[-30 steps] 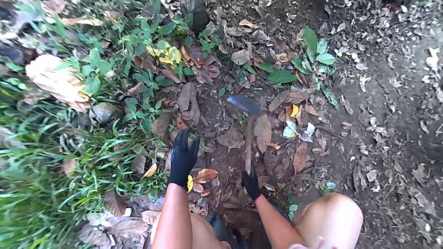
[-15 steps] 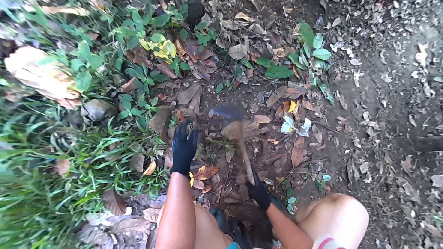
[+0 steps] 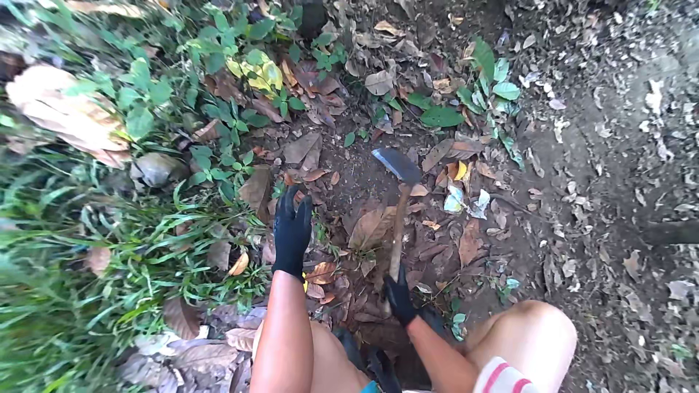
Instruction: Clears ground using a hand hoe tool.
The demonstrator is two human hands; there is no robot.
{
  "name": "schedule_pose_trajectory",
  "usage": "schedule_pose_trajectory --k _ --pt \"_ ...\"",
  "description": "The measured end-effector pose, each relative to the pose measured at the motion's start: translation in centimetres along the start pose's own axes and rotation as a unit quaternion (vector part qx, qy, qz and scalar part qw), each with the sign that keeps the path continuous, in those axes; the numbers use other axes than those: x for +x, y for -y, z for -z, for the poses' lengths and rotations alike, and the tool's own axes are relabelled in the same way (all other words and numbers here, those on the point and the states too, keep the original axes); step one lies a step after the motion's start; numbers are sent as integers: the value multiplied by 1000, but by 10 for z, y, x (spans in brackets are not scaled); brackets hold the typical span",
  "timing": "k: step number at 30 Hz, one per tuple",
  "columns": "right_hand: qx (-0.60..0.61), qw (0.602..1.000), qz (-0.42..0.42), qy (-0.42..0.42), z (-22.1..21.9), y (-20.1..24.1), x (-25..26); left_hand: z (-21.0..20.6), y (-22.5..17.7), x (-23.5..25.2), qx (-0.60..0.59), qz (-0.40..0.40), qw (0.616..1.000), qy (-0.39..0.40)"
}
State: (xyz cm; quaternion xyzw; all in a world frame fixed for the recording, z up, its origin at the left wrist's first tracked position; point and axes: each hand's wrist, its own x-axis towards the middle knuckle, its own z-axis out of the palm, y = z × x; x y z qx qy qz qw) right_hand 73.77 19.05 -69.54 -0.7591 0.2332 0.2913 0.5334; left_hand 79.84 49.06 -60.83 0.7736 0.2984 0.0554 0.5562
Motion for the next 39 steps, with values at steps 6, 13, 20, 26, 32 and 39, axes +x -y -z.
schedule_pose_trajectory --k 6,13,20,26,32,39 --pt "-146 976 -65 149 -5 -53 -32 -7 0 5 21 -16 1000 11" --pt "-28 999 33 -9 15 25 37 1 3 -3 15 -27 1000 -3" --pt "-149 981 63 109 -55 57 91 -12 -8 -5 47 -22 999 14" --pt "-266 956 31 121 35 21 25 -9 -12 -8 42 -9 999 18" --pt "92 991 95 -17 -63 126 146 0 -19 -27 57 -37 998 6" --pt "-242 963 51 110 44 45 73 -2 -21 -25 59 -24 998 14"
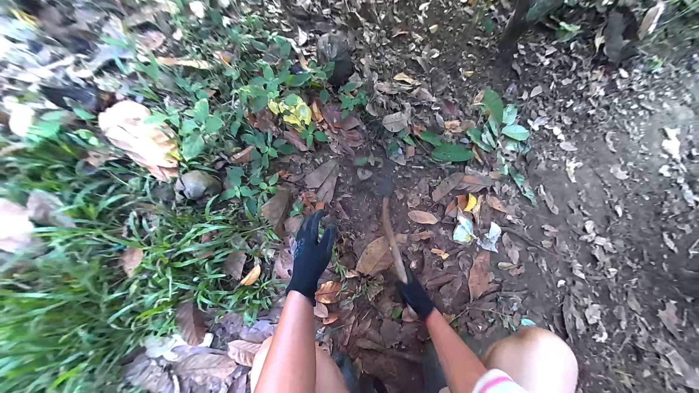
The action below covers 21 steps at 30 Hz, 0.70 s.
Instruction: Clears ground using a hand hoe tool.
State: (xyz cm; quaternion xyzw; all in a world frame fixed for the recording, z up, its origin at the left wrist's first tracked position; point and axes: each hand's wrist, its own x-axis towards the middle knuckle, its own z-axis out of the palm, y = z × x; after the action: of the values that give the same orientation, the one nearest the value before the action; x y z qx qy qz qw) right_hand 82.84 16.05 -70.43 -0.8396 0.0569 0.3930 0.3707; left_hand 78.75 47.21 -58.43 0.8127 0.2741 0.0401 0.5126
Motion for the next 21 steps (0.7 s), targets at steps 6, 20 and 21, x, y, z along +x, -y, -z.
schedule_pose_trajectory --k 6,20,21 --pt "209 972 60 -91 -20 96 48 -13 -12 -5 -5 -24 1000 9" --pt "-165 983 47 61 -60 -33 -50 -21 -19 -16 44 -38 996 65" --pt "-134 985 97 40 -66 -5 -41 -23 -24 -18 38 -43 996 66"
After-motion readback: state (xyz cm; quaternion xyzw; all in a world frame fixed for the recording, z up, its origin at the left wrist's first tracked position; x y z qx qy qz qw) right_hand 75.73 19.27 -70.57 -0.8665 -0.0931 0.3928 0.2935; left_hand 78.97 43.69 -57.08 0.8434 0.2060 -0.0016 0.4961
